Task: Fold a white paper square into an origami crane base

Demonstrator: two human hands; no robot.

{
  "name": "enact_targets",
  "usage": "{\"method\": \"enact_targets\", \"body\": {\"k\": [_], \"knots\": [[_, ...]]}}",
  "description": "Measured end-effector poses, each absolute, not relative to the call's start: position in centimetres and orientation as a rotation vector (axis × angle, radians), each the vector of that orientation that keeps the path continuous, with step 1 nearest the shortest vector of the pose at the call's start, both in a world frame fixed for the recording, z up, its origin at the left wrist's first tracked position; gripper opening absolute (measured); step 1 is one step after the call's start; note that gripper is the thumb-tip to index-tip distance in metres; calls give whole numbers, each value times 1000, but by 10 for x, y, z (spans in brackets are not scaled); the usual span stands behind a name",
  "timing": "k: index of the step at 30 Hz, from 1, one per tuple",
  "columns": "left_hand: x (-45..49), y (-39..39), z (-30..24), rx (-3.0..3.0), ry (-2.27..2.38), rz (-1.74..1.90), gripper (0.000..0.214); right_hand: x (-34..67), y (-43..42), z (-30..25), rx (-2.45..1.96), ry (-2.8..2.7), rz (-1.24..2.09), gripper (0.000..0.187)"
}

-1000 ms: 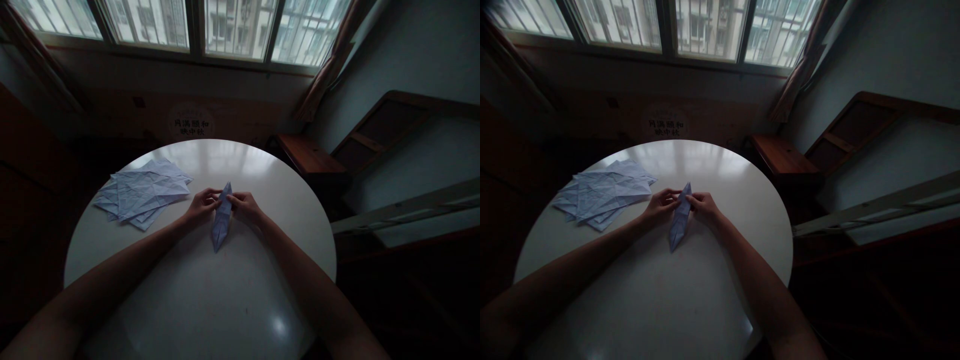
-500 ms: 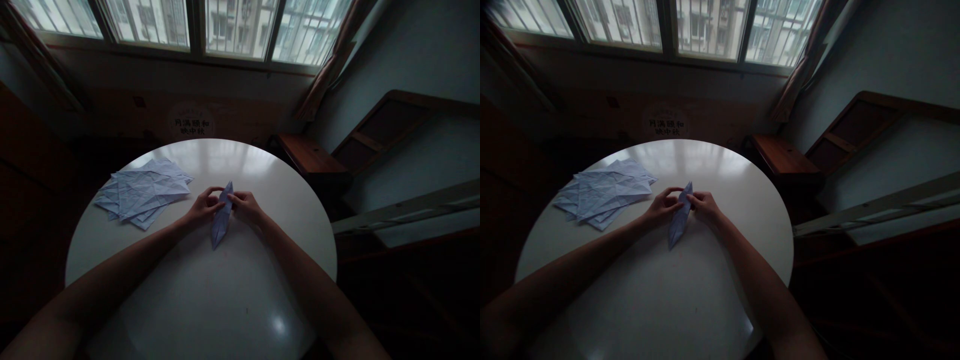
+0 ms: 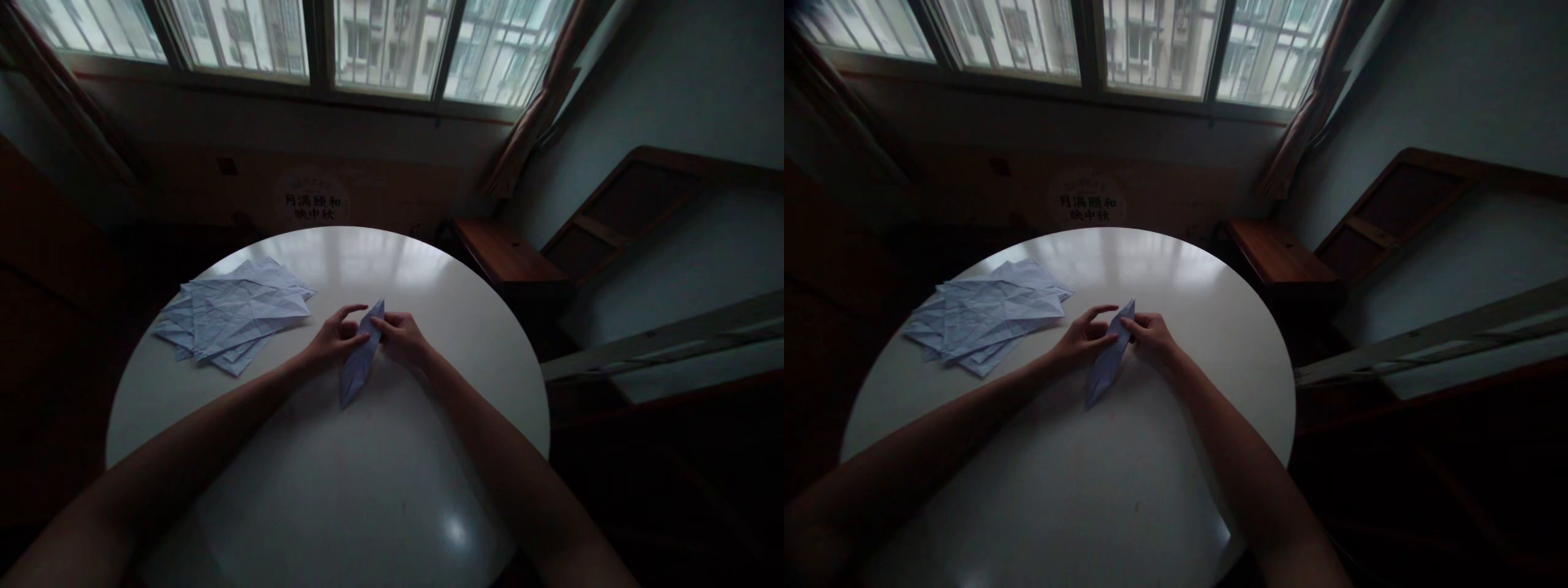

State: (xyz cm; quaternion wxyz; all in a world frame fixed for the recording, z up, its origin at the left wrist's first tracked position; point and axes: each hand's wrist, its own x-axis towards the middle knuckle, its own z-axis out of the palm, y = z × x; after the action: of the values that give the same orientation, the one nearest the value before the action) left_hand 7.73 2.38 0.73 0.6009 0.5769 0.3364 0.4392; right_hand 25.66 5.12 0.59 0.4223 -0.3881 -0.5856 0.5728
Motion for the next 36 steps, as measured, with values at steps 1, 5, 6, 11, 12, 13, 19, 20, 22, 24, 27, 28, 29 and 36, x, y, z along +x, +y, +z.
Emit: {"method": "enact_targets", "body": {"k": [1,5,6,11,12,13,19,20,22,24,27,28,29,36], "knots": [[77,24,8,1341,778,1001,74,257,51,5,-967,-1464,1436,48],[77,23,9,1343,762,927,78,257,52,2,-957,-1460,1436,47],[76,23,9,1343,760,923,78,257,52,1,-956,-1460,1436,47],[75,24,8,1371,752,934,74,258,52,3,-961,-1489,1427,46],[75,24,8,1376,750,936,74,258,52,4,-964,-1494,1422,47],[75,23,8,1382,747,938,73,257,51,5,-967,-1499,1420,47],[76,23,10,1386,752,939,72,258,51,6,-979,-1520,1402,47],[76,22,10,1386,759,937,73,258,51,6,-977,-1516,1400,47],[75,23,10,1391,777,931,76,258,52,4,-969,-1505,1409,46],[75,23,9,1397,782,919,80,257,52,4,-961,-1481,1423,47],[75,23,7,1403,763,893,87,256,52,3,-963,-1471,1442,47],[75,24,7,1405,758,893,88,256,52,3,-964,-1474,1443,48],[75,24,6,1409,756,895,88,256,53,3,-964,-1479,1444,48],[75,22,10,1452,760,920,82,256,52,7,-949,-1516,1433,45]]}}
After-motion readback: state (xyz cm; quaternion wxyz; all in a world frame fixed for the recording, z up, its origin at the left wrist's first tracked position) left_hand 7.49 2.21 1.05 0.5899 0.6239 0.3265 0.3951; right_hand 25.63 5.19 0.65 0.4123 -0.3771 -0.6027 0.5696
